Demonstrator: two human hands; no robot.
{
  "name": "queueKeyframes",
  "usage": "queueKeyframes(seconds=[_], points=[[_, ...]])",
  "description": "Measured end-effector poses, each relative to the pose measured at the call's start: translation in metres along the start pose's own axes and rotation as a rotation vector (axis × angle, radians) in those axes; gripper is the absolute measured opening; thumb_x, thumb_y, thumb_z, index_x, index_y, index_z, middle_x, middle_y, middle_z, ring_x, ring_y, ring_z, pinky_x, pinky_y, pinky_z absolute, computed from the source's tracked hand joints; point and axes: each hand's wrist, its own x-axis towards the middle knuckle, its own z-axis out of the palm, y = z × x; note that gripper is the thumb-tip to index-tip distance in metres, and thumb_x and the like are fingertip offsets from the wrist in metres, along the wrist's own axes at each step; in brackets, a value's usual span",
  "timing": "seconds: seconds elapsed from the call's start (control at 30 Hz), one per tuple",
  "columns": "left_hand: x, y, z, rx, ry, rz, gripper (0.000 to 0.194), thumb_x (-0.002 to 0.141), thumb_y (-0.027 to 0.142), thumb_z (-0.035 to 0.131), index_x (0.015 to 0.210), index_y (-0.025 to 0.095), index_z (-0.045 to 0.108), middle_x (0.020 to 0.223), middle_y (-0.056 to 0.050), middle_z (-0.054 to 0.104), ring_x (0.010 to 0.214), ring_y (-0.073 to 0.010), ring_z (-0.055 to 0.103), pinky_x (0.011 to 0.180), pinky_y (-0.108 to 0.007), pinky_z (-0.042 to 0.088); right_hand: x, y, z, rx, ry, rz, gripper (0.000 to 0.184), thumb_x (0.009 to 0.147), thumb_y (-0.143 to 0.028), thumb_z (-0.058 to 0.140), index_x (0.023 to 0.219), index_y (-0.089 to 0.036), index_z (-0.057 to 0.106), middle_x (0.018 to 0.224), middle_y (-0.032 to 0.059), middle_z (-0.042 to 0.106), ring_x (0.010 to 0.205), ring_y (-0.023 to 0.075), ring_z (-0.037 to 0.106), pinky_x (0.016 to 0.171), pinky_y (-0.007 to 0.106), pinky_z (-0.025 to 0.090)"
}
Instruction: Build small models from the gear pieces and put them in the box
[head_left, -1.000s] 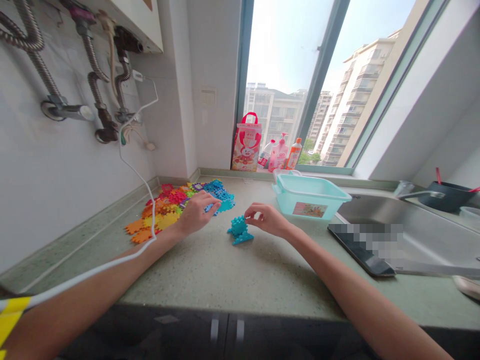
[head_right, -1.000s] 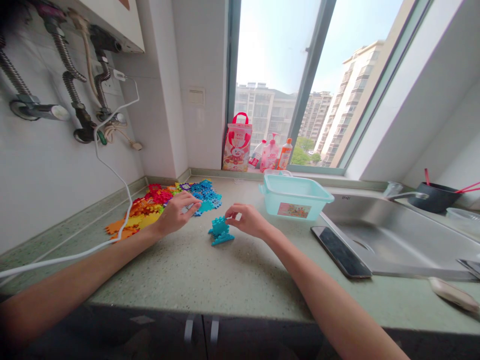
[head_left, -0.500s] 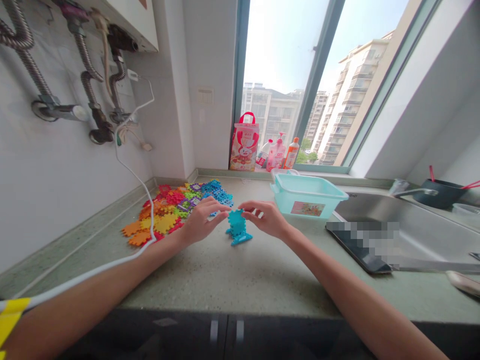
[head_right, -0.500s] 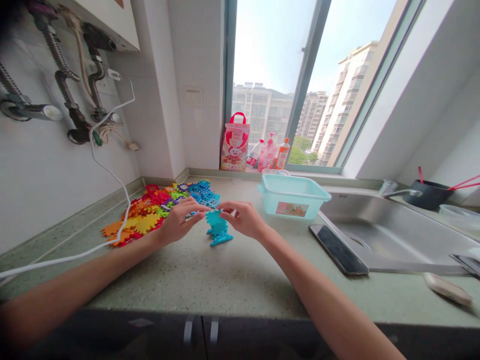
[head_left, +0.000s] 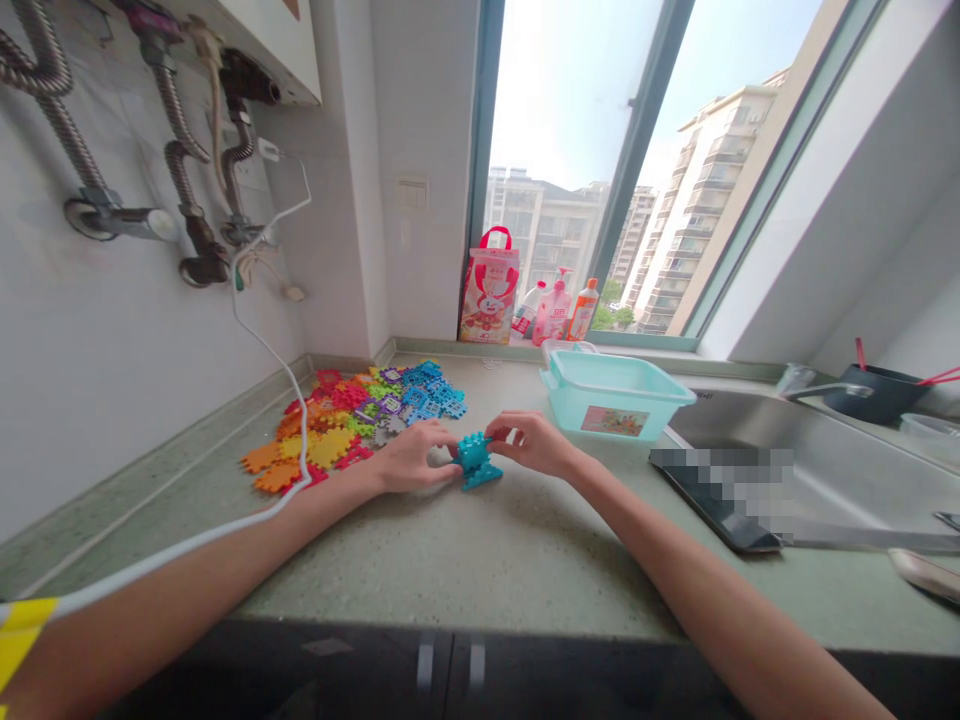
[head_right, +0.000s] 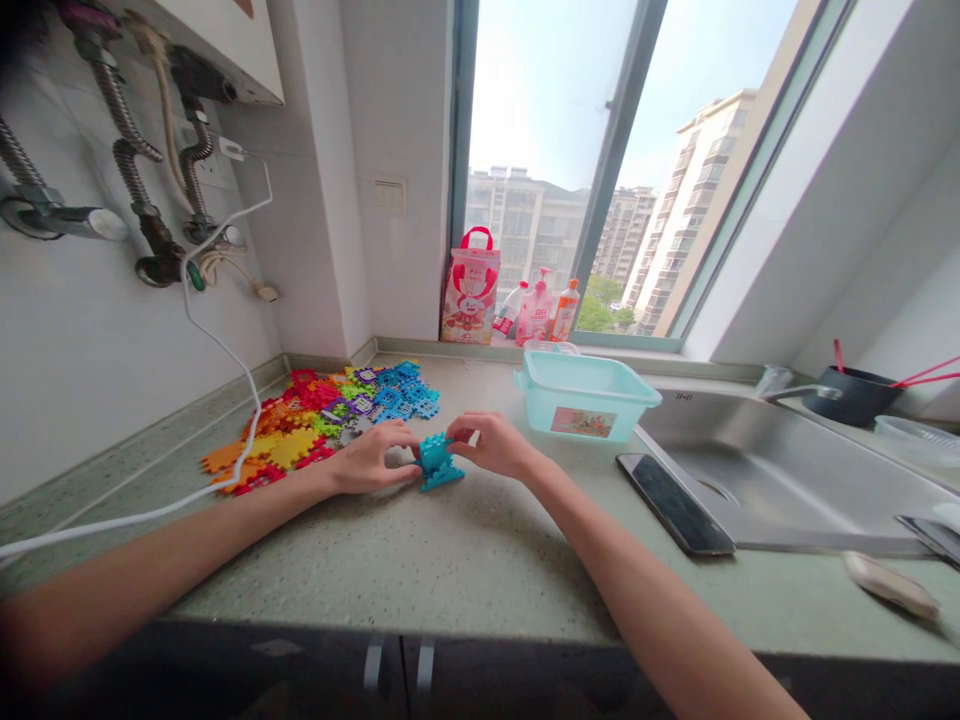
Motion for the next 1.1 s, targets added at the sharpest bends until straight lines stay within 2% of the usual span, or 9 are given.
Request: queueKeyframes(seconds=[0.17,0.4,0.57,0.67,0.77,0.83,0.9,1.0,1.1], points=[[0.002,0.003,-0.002,-0.02,-0.011,-0.022,0.015,0.091,0.035,0.073,0.094,0.022,0.079,0.093,-0.002,0.077,0.095,-0.021,0.067,0.091,-0.031,0.047,-0.001,0.002,-0.001,-0.044,-0.02,-0.005,0.008,0.092,-0.026,0.074,0.099,-0.021,0.075,0.086,0.002,0.076,0.074,0.0137,0.069,0.065,0.023,0.054],[0.003,0.001,-0.001,-0.032,-0.044,-0.035,0.02,0.093,0.041,0.073,0.09,0.021,0.079,0.088,-0.001,0.076,0.089,-0.0193,0.065,0.087,-0.03,0.043,-0.001,0.003,0.003,-0.062,-0.029,-0.031,0.005,0.091,-0.025,0.073,0.093,-0.021,0.071,0.088,0.0016,0.074,0.076,0.0133,0.068,0.062,0.022,0.051],[0.002,-0.003,0.002,0.017,-0.038,-0.057,0.019,0.09,0.037,0.076,0.082,0.019,0.074,0.084,-0.001,0.073,0.085,-0.0186,0.064,0.083,-0.029,0.043,-0.001,0.005,0.0,0.001,-0.004,0.037,0.016,0.092,-0.036,0.074,0.096,-0.021,0.068,0.092,0.0031,0.074,0.076,0.014,0.069,0.061,0.022,0.052],[0.0,-0.005,0.0,0.036,-0.061,-0.083,0.02,0.088,0.039,0.076,0.093,0.02,0.076,0.076,0.001,0.07,0.075,-0.0163,0.062,0.077,-0.029,0.043,-0.004,0.023,-0.002,0.084,0.061,0.145,0.03,0.096,-0.046,0.069,0.113,-0.022,0.068,0.097,0.0046,0.075,0.078,0.015,0.071,0.062,0.024,0.055],[0.0,-0.008,-0.004,0.088,-0.081,-0.085,0.03,0.087,0.037,0.075,0.112,0.022,0.078,0.074,0.001,0.069,0.073,-0.0171,0.062,0.078,-0.03,0.045,-0.004,0.054,0.003,0.099,0.108,0.223,0.041,0.098,-0.046,0.063,0.132,-0.023,0.063,0.113,0.008,0.075,0.089,0.0177,0.073,0.075,0.03,0.06],[0.001,-0.012,-0.005,0.195,-0.063,-0.054,0.033,0.086,0.033,0.073,0.117,0.022,0.077,0.084,-0.002,0.074,0.086,-0.0217,0.066,0.086,-0.034,0.046,0.004,0.076,0.011,0.025,0.117,0.245,0.042,0.099,-0.039,0.06,0.138,-0.024,0.063,0.124,0.0101,0.074,0.103,0.0205,0.073,0.086,0.035,0.061],[0.003,-0.016,-0.005,0.312,-0.03,-0.033,0.035,0.087,0.029,0.068,0.12,0.021,0.076,0.106,-0.008,0.076,0.106,-0.0272,0.066,0.097,-0.039,0.046,0.021,0.093,0.019,-0.152,0.087,0.274,0.043,0.1,-0.031,0.056,0.142,-0.024,0.063,0.132,0.0113,0.072,0.109,0.0217,0.071,0.097,0.039,0.058],[0.004,-0.022,-0.003,0.398,-0.032,-0.061,0.046,0.09,0.026,0.062,0.135,0.019,0.069,0.141,-0.011,0.068,0.133,-0.0315,0.056,0.11,-0.046,0.042,0.058,0.107,0.033,-0.387,0.016,0.279,0.048,0.099,-0.023,0.056,0.147,-0.023,0.063,0.141,0.0131,0.067,0.126,0.0244,0.064,0.115,0.042,0.045],[0.002,-0.024,-0.002,0.423,-0.071,-0.111,0.054,0.092,0.027,0.057,0.145,0.017,0.061,0.155,-0.011,0.059,0.147,-0.0321,0.047,0.118,-0.05,0.036,0.089,0.111,0.043,-0.435,0.005,0.274,0.044,0.1,-0.021,0.055,0.141,-0.025,0.069,0.144,0.0129,0.066,0.136,0.0258,0.059,0.122,0.042,0.036]])
